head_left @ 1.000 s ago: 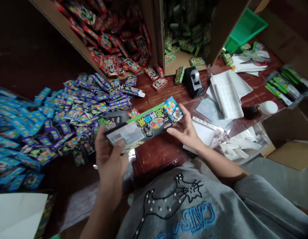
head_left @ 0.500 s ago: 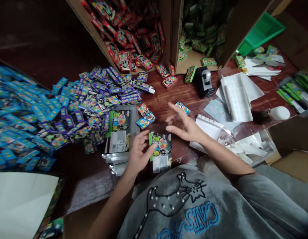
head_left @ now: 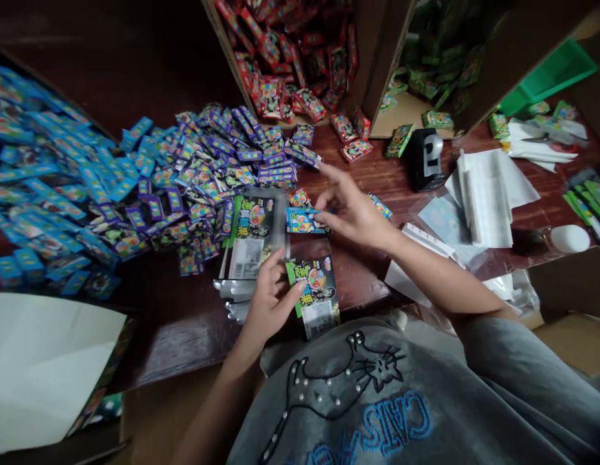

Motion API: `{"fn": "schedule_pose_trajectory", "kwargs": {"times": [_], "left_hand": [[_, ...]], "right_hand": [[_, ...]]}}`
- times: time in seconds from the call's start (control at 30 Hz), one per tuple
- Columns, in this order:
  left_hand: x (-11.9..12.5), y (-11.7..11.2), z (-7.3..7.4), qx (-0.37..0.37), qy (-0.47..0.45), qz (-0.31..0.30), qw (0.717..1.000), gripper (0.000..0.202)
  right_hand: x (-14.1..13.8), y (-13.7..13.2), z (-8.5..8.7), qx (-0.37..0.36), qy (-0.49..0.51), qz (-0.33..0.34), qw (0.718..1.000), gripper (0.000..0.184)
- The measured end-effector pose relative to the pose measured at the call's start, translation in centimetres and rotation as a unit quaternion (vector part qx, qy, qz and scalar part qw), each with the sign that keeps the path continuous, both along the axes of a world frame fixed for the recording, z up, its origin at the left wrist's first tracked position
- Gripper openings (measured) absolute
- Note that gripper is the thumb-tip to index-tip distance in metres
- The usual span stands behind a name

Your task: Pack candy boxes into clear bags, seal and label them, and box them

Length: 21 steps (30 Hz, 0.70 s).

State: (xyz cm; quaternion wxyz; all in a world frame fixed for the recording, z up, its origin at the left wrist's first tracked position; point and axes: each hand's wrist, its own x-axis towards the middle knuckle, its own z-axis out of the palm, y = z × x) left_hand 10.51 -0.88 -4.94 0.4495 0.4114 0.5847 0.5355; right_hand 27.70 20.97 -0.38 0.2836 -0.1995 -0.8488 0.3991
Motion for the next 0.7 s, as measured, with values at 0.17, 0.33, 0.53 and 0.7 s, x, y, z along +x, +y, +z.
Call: {"fn": "schedule_pose_trajectory", "kwargs": {"times": [0.17, 0.33, 0.53, 0.7], "left_hand": [[0.2, 1.1, -0.3, 0.02, -0.027, -0.005, 0.999, 0.068], [0.8, 1.2, 0.2, 0.003, -0.041, -0.011, 0.999, 0.068], [1.2, 1.3, 0.4, 0.015, -0.026, -0.015, 0.999, 0.06], [0.6, 1.3, 0.6, 0.015, -0.004, -0.032, 0.999, 0.053]], "right_hand": [[2.3, -3.6, 0.9, -0.081, 0.093, 0.006, 0.992, 0.083], [4.3, -4.7, -0.2, -0.121, 0.026, -0.014, 0.992, 0.083], [5.4, -3.2, 1.3, -0.038, -0.065, 0.109, 0.991, 0.071], [6.1, -5.2, 0.3, -0.049, 0.011, -0.038, 0.998, 0.075]]}}
